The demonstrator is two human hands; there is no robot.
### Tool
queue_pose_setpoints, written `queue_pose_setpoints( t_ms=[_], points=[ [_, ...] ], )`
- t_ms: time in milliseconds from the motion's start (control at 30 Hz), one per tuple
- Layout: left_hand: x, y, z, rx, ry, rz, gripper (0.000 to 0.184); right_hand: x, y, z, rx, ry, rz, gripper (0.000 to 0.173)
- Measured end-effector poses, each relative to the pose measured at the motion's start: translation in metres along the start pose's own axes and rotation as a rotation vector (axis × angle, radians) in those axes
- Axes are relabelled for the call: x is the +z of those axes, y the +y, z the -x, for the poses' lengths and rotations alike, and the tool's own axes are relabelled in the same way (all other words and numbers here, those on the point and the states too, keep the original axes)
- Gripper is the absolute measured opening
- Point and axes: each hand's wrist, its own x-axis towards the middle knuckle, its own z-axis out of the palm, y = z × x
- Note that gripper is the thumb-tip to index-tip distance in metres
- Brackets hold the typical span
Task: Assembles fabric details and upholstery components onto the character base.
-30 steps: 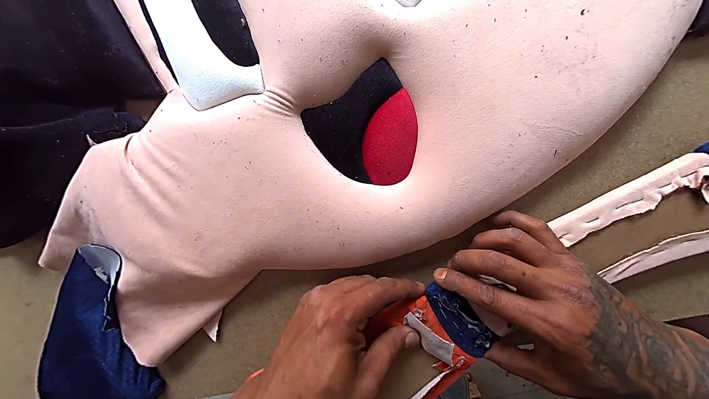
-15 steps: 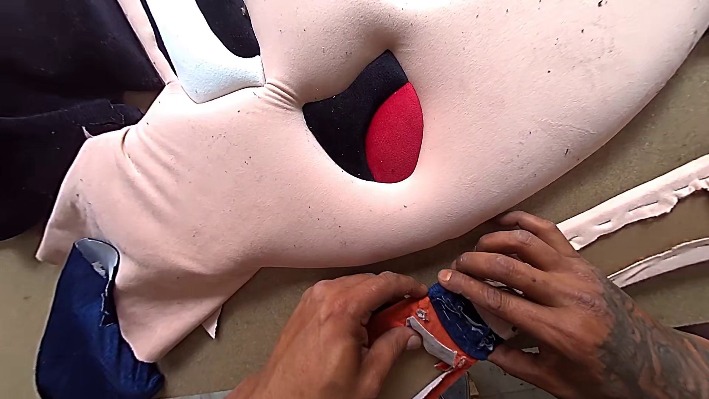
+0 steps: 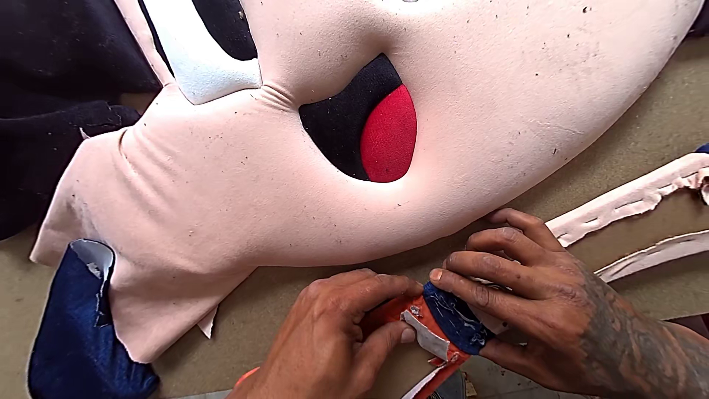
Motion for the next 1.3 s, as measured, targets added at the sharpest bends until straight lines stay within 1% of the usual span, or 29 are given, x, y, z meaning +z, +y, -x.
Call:
queue_pose_setpoints(
  t_ms=[367, 600, 767, 967, 1167, 1300],
  points=[
    [0.0021, -0.0017, -0.0007, 0.032, 0.027, 0.006, 0.033, -0.0015, -0.0003, -0.0031, -0.009, 0.000, 0.000, 0.064],
    [0.0035, 0.0010, -0.0006, -0.001, 0.034, -0.001, 0.031, -0.0003, -0.0019, -0.0055, -0.011, 0.010, -0.007, 0.060],
    [0.0043, 0.0022, -0.0020, -0.032, 0.023, 0.017, 0.038, 0.0009, -0.0015, -0.0049, -0.019, 0.010, -0.010, 0.062],
    [0.0041, 0.0023, -0.0022, -0.023, 0.018, 0.005, 0.033, 0.0007, -0.0017, -0.0051, -0.018, 0.004, -0.011, 0.062],
    [0.0041, 0.0037, -0.0025, -0.058, 0.023, 0.010, 0.040, 0.0009, -0.0019, -0.0058, -0.021, 0.017, -0.002, 0.061],
    [0.0044, 0.0025, -0.0023, -0.031, 0.026, 0.014, 0.033, 0.0003, -0.0011, -0.0061, -0.022, 0.010, -0.003, 0.062]
  ],
)
